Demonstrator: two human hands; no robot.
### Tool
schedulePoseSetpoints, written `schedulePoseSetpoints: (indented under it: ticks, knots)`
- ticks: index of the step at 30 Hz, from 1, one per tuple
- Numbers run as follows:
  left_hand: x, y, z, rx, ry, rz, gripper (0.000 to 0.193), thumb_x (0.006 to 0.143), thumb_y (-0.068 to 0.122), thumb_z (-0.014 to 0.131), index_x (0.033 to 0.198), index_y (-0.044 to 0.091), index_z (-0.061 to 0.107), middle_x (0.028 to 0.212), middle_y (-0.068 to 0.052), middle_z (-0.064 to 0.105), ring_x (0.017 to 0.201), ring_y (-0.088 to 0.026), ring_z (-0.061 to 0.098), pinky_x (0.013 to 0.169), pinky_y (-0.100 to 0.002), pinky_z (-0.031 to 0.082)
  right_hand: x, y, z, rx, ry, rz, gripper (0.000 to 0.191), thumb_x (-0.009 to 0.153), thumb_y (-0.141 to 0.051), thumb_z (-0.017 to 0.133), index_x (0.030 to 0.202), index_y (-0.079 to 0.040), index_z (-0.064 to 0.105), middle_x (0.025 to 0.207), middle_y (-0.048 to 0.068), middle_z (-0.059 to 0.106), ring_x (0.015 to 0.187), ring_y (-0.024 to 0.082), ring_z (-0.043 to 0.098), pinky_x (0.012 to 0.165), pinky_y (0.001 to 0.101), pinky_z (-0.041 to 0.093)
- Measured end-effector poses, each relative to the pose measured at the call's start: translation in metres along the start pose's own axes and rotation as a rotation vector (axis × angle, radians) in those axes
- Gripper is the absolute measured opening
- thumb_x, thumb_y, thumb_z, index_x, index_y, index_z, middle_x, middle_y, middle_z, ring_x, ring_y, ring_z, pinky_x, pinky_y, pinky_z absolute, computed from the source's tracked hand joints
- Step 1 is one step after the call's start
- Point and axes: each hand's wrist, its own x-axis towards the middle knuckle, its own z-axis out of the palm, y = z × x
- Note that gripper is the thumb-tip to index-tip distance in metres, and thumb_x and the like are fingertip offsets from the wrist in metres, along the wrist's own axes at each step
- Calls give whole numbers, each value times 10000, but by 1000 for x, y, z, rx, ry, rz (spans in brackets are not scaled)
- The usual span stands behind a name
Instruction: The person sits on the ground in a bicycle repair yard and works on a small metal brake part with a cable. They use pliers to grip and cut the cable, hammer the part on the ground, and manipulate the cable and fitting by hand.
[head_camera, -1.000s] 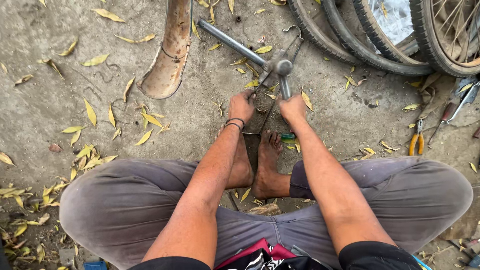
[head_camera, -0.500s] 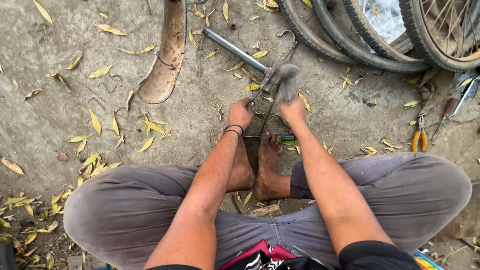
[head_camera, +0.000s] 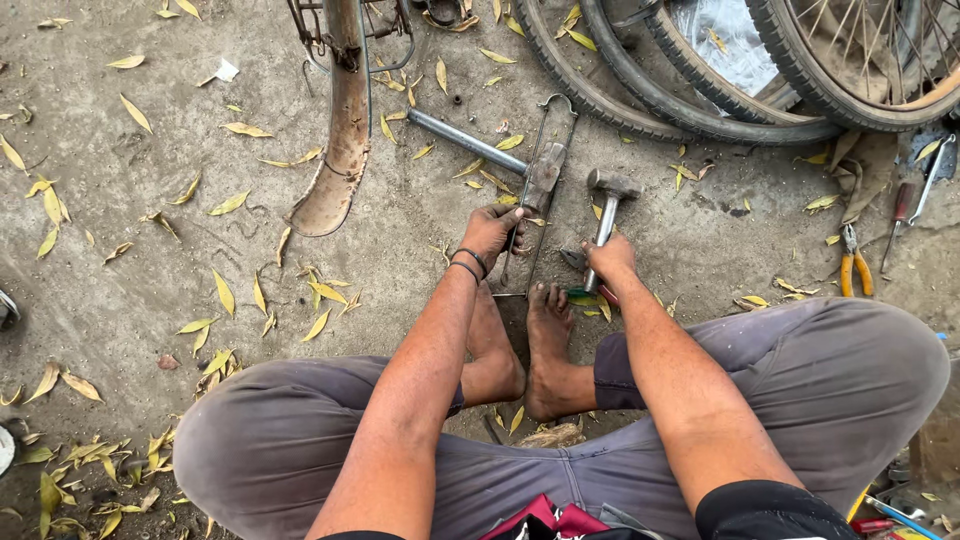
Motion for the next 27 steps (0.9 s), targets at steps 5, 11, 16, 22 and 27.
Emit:
schedulePoseSetpoints:
  ticks: [5,11,16,22,27]
  knots:
    - [1,5,-4,-21,12,-30,274,992,136,646,1200,-40,615,788,-125,710,603,-214,689,516,-356,577,3,-3,3,-85,11,17,524,817,-409,827,1109,9,704,1108,253,726,1051,397,711,934,484,558]
    - [7,6,-6,-21,-51,-67,259,985,151,629,1165,-32,661,806,-136,738,608,-200,709,522,-343,594,8,-6,5,-79,2,27,523,825,-402,824,1112,21,712,1128,264,722,1077,403,705,941,482,558]
    - [15,-2,-3,115,50,-44,216,924,85,721,1106,-17,664,803,-103,727,612,-169,686,505,-328,561,8,-7,6,-64,7,33,521,825,-398,825,1114,21,713,1116,262,723,1059,395,709,937,474,560]
    - [30,-18,-3,311,167,65,181,853,41,797,1003,-11,712,796,-63,714,619,-123,636,531,-289,516,15,-10,6,469,-118,263,416,832,-268,793,1077,44,667,904,173,723,724,289,717,659,455,606]
    - [40,-15,-4,616,273,143,172,804,99,839,937,27,757,778,-69,753,653,-114,674,627,-292,542,25,-24,-4,449,199,404,268,861,-194,781,973,22,671,799,97,689,609,187,664,511,400,557]
